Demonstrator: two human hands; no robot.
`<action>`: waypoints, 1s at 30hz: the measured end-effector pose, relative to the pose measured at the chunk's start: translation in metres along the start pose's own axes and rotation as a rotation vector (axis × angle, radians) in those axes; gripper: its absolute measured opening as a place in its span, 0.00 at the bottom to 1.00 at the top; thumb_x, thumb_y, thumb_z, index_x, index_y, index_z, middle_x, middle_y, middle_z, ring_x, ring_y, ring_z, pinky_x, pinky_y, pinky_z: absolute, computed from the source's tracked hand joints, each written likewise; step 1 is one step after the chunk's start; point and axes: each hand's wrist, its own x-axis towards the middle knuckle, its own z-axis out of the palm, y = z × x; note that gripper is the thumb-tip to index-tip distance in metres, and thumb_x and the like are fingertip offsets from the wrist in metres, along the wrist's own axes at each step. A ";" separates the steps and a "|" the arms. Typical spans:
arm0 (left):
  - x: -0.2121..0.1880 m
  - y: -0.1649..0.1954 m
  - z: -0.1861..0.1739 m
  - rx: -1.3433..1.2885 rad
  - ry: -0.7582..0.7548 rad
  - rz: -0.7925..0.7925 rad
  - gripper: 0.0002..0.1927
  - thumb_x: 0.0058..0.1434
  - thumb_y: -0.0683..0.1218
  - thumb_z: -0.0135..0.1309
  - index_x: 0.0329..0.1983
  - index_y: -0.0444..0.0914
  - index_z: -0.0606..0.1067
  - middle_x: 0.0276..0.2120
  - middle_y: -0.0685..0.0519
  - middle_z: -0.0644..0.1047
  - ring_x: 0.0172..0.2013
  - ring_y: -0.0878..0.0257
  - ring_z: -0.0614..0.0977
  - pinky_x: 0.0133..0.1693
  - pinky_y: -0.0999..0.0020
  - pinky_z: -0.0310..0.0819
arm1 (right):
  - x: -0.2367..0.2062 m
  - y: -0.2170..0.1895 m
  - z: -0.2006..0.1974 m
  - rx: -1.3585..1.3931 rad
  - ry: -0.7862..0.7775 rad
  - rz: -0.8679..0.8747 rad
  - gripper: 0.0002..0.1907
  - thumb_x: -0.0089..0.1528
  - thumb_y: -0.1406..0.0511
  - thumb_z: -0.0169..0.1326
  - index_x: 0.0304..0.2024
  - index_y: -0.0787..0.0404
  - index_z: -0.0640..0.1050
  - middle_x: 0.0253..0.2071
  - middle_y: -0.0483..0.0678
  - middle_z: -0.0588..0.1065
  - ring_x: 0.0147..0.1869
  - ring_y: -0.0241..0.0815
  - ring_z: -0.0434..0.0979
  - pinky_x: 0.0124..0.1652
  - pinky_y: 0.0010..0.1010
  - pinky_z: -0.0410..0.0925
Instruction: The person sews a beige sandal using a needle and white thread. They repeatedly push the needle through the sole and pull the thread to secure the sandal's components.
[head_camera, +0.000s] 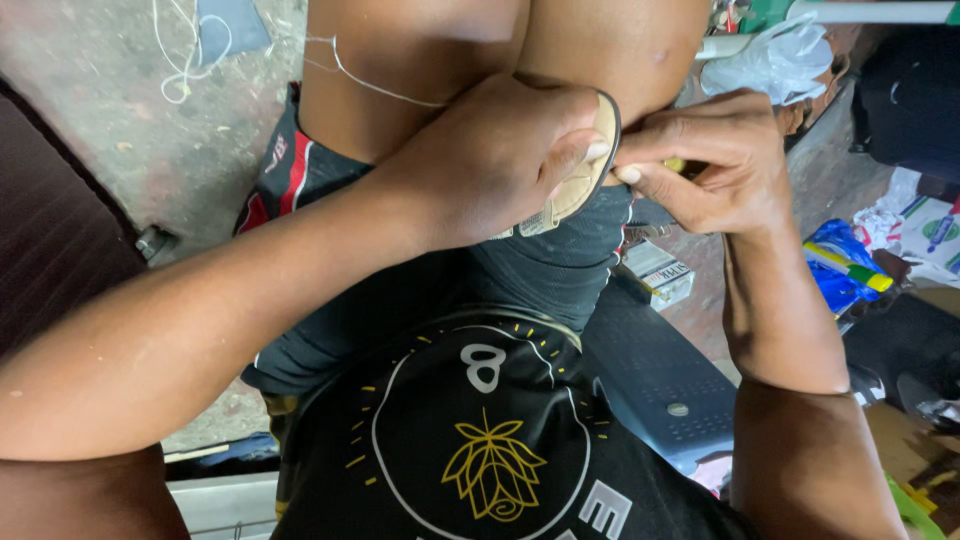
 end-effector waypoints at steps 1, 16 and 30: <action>-0.001 -0.001 0.000 0.006 -0.002 -0.002 0.10 0.72 0.41 0.51 0.35 0.32 0.68 0.25 0.41 0.74 0.26 0.47 0.78 0.31 0.55 0.69 | 0.001 -0.002 0.001 0.000 -0.005 0.028 0.02 0.66 0.73 0.62 0.41 0.68 0.82 0.29 0.52 0.79 0.29 0.38 0.81 0.31 0.23 0.69; -0.081 0.053 -0.055 -0.032 0.453 -0.500 0.07 0.70 0.40 0.42 0.42 0.36 0.72 0.32 0.54 0.78 0.31 0.68 0.83 0.30 0.71 0.77 | -0.007 0.010 -0.001 0.236 -0.035 0.083 0.03 0.67 0.73 0.61 0.40 0.70 0.79 0.31 0.53 0.79 0.33 0.39 0.82 0.34 0.23 0.72; -0.046 0.045 0.001 0.565 0.182 0.043 0.08 0.69 0.46 0.60 0.45 0.38 0.74 0.38 0.52 0.77 0.41 0.55 0.80 0.39 0.58 0.77 | -0.013 0.022 0.005 0.332 0.031 0.068 0.04 0.68 0.73 0.61 0.41 0.71 0.80 0.32 0.54 0.79 0.33 0.39 0.81 0.34 0.24 0.72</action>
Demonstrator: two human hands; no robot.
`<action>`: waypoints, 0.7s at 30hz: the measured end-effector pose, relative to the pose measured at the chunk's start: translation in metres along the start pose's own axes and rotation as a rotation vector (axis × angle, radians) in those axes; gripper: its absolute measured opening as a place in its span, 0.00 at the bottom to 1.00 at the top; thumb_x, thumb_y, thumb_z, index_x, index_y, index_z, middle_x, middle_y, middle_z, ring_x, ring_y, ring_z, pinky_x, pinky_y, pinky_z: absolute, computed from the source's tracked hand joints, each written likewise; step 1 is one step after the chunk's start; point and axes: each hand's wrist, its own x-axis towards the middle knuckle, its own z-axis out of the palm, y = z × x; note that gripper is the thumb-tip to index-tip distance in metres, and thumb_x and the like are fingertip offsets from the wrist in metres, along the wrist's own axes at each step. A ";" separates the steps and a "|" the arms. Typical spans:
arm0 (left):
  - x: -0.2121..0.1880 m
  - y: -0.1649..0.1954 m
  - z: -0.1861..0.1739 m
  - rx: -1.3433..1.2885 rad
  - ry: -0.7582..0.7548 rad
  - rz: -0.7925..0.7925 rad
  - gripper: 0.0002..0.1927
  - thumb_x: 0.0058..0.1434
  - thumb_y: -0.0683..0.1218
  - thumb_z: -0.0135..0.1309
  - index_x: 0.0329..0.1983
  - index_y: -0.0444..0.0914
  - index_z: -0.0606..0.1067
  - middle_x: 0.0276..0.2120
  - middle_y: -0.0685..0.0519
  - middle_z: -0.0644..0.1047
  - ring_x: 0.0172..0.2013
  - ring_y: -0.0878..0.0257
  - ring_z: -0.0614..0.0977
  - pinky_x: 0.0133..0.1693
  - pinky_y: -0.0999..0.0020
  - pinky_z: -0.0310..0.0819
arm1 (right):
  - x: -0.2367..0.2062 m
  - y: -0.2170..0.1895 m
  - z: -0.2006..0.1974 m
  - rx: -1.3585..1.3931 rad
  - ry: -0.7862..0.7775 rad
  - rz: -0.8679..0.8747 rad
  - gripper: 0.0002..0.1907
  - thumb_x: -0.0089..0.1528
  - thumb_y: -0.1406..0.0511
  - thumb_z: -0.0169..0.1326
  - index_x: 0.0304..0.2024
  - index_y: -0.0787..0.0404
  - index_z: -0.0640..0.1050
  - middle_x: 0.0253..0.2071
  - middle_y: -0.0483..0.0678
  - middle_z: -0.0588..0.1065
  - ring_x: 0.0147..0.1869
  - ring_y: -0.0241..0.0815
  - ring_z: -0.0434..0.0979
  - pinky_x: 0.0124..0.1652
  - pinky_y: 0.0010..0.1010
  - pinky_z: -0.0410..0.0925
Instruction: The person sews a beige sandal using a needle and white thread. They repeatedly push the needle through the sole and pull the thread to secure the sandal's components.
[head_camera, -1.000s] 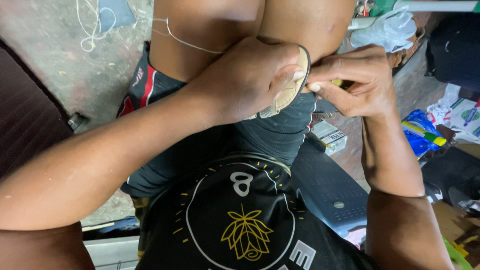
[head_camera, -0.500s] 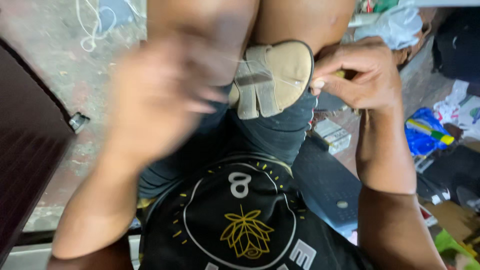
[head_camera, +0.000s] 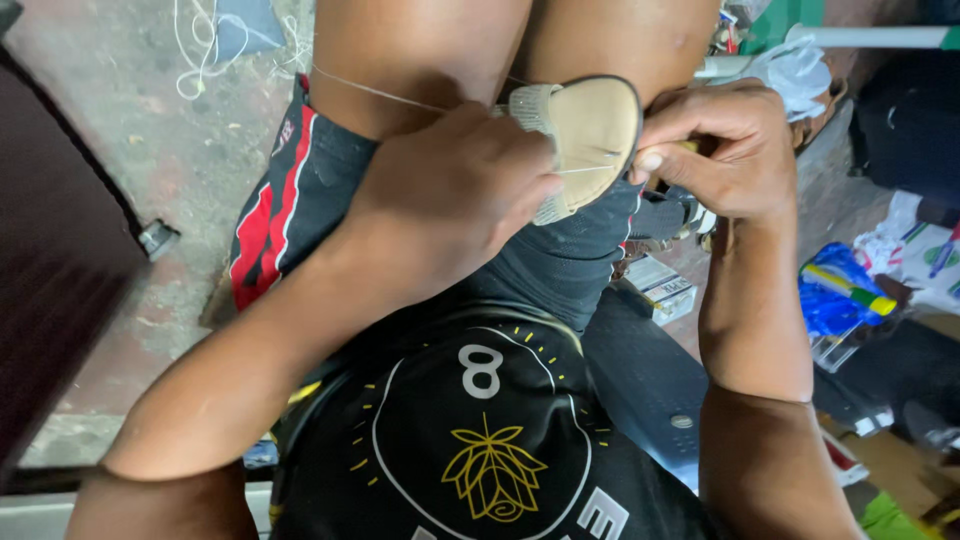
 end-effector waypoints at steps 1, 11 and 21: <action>-0.005 -0.001 -0.003 -0.090 0.023 -0.017 0.07 0.69 0.45 0.60 0.43 0.39 0.74 0.37 0.52 0.77 0.40 0.57 0.79 0.40 0.58 0.76 | -0.001 -0.002 0.000 -0.029 -0.006 -0.011 0.04 0.68 0.73 0.61 0.41 0.72 0.80 0.33 0.55 0.79 0.34 0.40 0.81 0.35 0.24 0.72; 0.008 0.011 -0.016 -0.581 0.039 -0.407 0.07 0.78 0.38 0.46 0.45 0.37 0.74 0.27 0.52 0.74 0.24 0.66 0.72 0.30 0.67 0.69 | 0.003 -0.032 0.010 -0.168 0.011 0.026 0.03 0.70 0.73 0.57 0.45 0.69 0.80 0.36 0.53 0.79 0.35 0.37 0.81 0.37 0.23 0.72; 0.006 0.013 0.002 -0.395 0.025 -0.198 0.05 0.76 0.39 0.51 0.53 0.38 0.69 0.29 0.45 0.76 0.31 0.48 0.83 0.34 0.57 0.74 | 0.010 -0.051 0.015 -0.294 -0.001 -0.032 0.05 0.68 0.75 0.58 0.47 0.68 0.80 0.39 0.53 0.79 0.39 0.39 0.82 0.40 0.24 0.73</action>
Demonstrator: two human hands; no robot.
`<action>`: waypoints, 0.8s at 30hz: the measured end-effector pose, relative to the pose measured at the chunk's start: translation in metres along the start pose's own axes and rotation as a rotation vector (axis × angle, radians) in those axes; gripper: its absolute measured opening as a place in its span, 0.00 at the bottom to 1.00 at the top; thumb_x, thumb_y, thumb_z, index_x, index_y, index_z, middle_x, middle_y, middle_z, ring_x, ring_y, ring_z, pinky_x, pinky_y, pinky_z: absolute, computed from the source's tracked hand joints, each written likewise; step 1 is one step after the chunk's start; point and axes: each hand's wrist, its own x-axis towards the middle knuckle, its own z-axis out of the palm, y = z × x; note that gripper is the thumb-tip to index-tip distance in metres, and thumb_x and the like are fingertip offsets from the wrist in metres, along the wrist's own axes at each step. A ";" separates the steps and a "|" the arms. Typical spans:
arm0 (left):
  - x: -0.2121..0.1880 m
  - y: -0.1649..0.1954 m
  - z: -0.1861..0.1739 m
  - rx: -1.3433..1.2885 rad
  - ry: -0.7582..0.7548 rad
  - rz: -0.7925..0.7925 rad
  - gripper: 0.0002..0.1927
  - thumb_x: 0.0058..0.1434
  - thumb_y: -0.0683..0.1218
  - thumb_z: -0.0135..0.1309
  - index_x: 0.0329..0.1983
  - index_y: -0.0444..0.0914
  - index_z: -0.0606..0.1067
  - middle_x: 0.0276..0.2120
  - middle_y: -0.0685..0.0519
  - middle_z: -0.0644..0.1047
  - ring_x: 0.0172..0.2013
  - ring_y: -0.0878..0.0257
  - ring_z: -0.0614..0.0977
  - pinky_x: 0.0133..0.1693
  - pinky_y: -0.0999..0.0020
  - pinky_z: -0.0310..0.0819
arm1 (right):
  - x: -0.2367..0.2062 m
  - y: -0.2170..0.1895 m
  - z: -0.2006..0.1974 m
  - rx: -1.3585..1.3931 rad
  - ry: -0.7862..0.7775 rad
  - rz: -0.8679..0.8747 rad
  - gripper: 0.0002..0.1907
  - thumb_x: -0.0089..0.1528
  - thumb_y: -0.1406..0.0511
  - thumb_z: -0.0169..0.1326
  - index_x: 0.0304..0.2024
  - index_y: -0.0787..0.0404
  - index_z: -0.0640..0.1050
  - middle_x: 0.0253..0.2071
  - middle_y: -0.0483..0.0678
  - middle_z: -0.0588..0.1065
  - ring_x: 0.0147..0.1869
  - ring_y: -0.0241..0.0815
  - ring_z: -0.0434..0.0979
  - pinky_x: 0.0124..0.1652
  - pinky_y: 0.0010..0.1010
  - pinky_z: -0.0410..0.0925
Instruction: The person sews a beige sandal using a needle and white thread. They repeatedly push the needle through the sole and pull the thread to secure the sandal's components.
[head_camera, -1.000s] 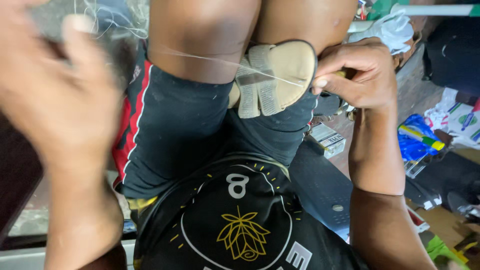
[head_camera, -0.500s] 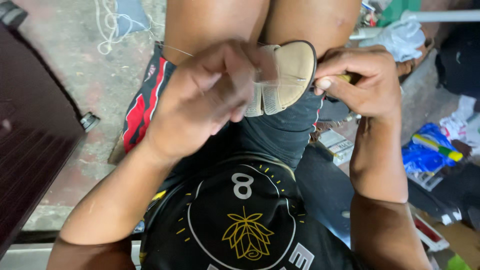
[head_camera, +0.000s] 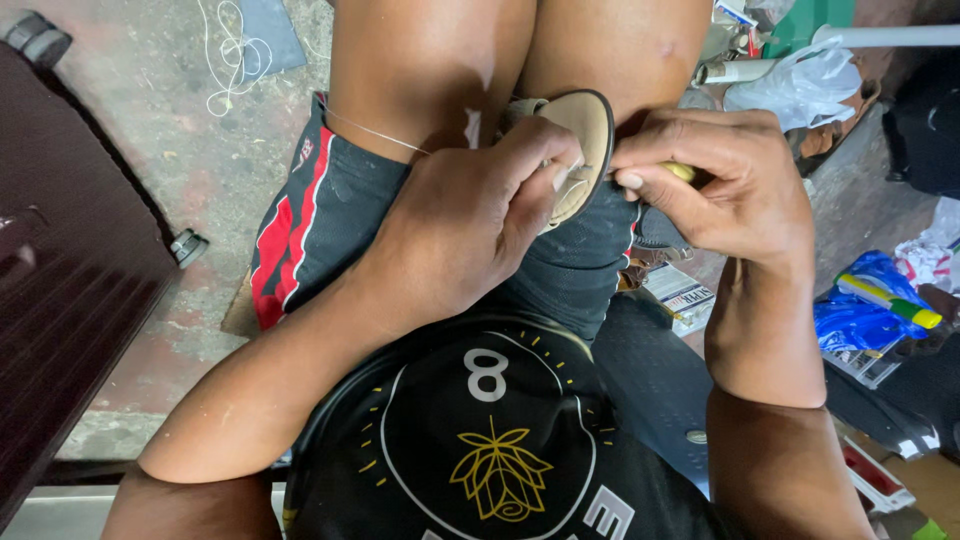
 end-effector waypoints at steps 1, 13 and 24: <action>0.001 0.000 0.001 0.002 -0.016 -0.017 0.04 0.76 0.40 0.52 0.51 0.38 0.69 0.28 0.45 0.76 0.31 0.48 0.82 0.33 0.56 0.73 | 0.000 -0.002 0.001 0.010 0.012 0.015 0.05 0.68 0.75 0.57 0.48 0.68 0.80 0.39 0.53 0.79 0.39 0.39 0.82 0.40 0.24 0.73; 0.004 -0.019 -0.005 0.098 -0.086 0.009 0.04 0.73 0.44 0.52 0.44 0.38 0.72 0.29 0.43 0.78 0.31 0.44 0.81 0.33 0.51 0.72 | 0.010 -0.033 0.015 -0.521 0.040 -0.075 0.07 0.65 0.70 0.60 0.37 0.66 0.75 0.35 0.53 0.76 0.36 0.52 0.78 0.38 0.38 0.70; 0.008 -0.024 -0.001 0.065 -0.098 0.020 0.06 0.75 0.43 0.50 0.43 0.36 0.70 0.29 0.44 0.77 0.31 0.46 0.81 0.33 0.52 0.72 | -0.009 0.020 0.017 -0.789 0.088 -0.003 0.32 0.69 0.47 0.60 0.22 0.61 0.68 0.20 0.48 0.65 0.25 0.48 0.68 0.28 0.36 0.61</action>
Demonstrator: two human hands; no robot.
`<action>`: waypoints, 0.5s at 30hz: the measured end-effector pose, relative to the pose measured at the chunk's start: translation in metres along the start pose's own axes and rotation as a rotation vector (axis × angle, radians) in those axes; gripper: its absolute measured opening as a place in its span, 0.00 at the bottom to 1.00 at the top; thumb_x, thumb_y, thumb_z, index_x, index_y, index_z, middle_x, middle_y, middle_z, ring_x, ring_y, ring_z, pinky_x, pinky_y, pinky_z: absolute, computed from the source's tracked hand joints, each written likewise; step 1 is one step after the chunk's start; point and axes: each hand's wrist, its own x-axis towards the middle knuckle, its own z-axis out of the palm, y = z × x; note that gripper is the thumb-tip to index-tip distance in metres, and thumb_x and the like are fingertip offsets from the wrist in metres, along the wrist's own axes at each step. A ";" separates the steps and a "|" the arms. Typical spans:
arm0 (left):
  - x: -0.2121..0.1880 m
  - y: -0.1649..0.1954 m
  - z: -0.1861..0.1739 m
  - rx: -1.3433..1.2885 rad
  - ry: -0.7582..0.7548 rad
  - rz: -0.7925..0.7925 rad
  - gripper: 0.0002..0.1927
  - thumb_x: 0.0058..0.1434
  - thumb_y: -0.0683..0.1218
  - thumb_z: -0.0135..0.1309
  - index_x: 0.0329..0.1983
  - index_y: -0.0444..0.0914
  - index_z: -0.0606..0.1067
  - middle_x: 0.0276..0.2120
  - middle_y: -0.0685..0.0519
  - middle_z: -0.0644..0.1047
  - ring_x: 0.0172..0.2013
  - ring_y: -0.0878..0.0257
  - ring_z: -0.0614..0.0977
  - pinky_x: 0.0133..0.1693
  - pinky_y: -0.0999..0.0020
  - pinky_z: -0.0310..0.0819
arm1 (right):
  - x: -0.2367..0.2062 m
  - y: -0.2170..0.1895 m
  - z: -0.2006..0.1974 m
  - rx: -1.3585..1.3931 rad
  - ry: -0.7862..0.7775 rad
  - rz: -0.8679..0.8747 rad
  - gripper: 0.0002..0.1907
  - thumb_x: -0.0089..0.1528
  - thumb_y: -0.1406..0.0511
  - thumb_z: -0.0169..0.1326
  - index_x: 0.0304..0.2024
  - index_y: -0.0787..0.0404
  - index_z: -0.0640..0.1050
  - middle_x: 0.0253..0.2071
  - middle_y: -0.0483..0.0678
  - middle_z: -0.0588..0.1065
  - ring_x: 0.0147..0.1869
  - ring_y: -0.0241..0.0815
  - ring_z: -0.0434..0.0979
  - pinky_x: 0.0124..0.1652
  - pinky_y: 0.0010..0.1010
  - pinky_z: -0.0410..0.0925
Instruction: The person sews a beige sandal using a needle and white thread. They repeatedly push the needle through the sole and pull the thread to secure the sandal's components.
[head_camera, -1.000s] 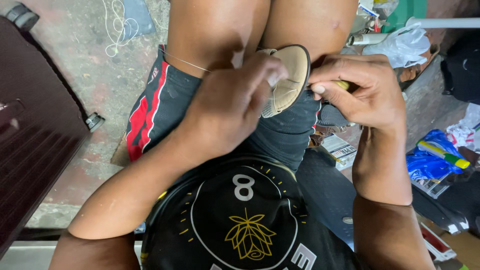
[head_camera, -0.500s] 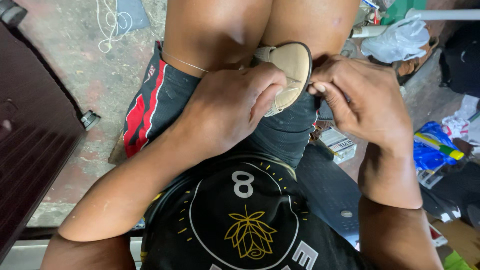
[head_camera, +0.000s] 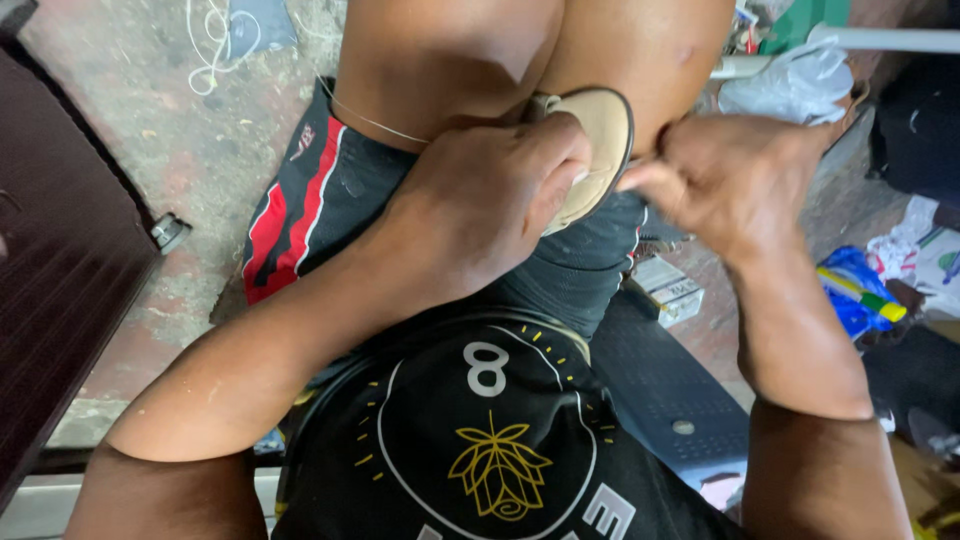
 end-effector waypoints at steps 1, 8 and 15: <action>0.000 0.001 0.000 -0.016 0.007 0.014 0.05 0.76 0.44 0.51 0.44 0.37 0.70 0.31 0.45 0.78 0.34 0.47 0.82 0.35 0.52 0.73 | 0.000 0.004 0.002 0.013 -0.002 0.063 0.33 0.66 0.45 0.62 0.21 0.62 0.68 0.19 0.48 0.63 0.24 0.48 0.66 0.27 0.37 0.59; 0.007 0.014 -0.001 0.145 0.126 0.035 0.35 0.54 0.56 0.72 0.54 0.36 0.66 0.56 0.42 0.66 0.48 0.47 0.80 0.43 0.57 0.81 | -0.008 0.019 0.004 0.281 0.007 0.072 0.27 0.74 0.53 0.55 0.26 0.64 0.71 0.22 0.50 0.66 0.26 0.49 0.69 0.30 0.36 0.61; 0.006 0.030 0.002 0.237 0.156 0.027 0.38 0.55 0.51 0.74 0.61 0.39 0.64 0.59 0.49 0.65 0.55 0.49 0.80 0.47 0.60 0.82 | -0.022 0.027 -0.013 0.287 0.046 0.123 0.29 0.78 0.54 0.53 0.25 0.64 0.69 0.23 0.50 0.65 0.28 0.49 0.68 0.32 0.37 0.61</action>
